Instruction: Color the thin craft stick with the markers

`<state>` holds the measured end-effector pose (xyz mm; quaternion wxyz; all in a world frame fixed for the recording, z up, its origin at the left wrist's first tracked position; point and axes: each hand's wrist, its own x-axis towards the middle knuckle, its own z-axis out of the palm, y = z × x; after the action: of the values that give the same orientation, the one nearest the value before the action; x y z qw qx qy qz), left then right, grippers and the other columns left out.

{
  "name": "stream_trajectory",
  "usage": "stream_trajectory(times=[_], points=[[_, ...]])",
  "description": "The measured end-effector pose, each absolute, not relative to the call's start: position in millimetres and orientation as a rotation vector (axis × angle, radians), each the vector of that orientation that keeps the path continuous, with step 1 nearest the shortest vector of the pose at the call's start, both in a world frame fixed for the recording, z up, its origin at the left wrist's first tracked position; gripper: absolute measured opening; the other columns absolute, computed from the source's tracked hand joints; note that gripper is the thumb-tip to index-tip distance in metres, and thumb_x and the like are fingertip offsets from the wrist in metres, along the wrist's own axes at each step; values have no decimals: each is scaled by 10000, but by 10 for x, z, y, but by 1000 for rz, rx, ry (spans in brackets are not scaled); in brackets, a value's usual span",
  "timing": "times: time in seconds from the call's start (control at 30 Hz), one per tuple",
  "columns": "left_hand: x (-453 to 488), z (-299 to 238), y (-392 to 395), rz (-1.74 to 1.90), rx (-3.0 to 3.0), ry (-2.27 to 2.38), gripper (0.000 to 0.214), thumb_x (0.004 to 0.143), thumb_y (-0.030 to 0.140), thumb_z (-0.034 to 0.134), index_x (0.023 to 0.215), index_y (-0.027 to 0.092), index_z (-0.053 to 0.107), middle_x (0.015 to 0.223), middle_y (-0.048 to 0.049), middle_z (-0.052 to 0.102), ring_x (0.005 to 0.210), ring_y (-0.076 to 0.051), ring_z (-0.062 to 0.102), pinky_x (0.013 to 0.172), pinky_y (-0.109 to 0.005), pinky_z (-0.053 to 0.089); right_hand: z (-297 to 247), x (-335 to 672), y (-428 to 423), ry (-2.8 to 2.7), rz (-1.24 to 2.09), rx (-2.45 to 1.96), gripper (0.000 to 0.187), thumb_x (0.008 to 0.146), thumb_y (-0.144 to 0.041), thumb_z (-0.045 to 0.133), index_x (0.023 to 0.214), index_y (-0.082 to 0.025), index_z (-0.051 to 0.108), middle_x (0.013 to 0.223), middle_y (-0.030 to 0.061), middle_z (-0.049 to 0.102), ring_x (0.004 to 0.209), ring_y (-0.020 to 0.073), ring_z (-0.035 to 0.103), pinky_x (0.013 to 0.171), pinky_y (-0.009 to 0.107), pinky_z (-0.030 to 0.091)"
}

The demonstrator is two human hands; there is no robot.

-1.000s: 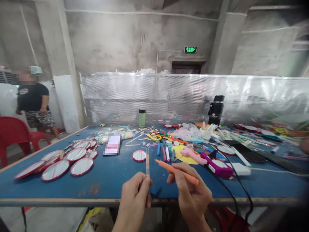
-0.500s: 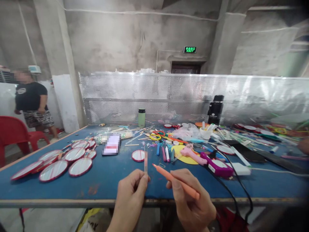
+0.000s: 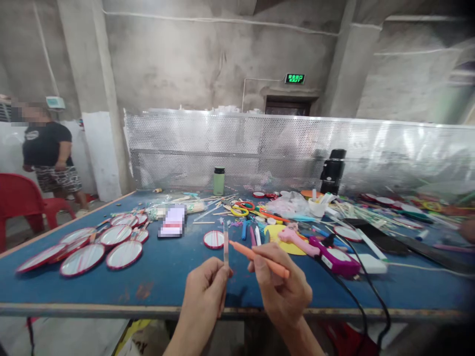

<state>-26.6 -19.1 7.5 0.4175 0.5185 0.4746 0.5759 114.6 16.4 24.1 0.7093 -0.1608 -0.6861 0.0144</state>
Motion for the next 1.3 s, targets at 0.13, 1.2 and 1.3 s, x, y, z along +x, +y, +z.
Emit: stream_trajectory(times=[0.13, 1.2, 1.3], points=[[-253, 59, -183, 1462, 1308, 1191, 432, 807, 609, 600, 673, 202, 545, 389, 90, 397, 337, -79, 307, 375, -197, 232, 117, 1154, 158, -1461, 86, -406, 202, 902, -53, 596, 1012, -189, 698, 711, -10, 666, 570, 118, 634, 555, 261, 533], [-296, -34, -178, 1435, 1522, 1297, 331, 904, 451, 498, 701, 199, 571, 446, 87, 386, 371, -97, 334, 412, -224, 236, 70, 1157, 148, -1501, 43, -421, 207, 892, -44, 594, 989, -194, 700, 746, 1, 685, 644, 131, 669, 602, 265, 538], [-296, -36, -175, 1445, 1515, 1284, 326, 906, 444, 502, 700, 200, 569, 442, 90, 381, 367, -94, 318, 409, -223, 227, 72, 1156, 142, -1488, 38, -409, 209, 889, -44, 595, 996, -190, 698, 757, 7, 688, 646, 134, 672, 596, 267, 541]])
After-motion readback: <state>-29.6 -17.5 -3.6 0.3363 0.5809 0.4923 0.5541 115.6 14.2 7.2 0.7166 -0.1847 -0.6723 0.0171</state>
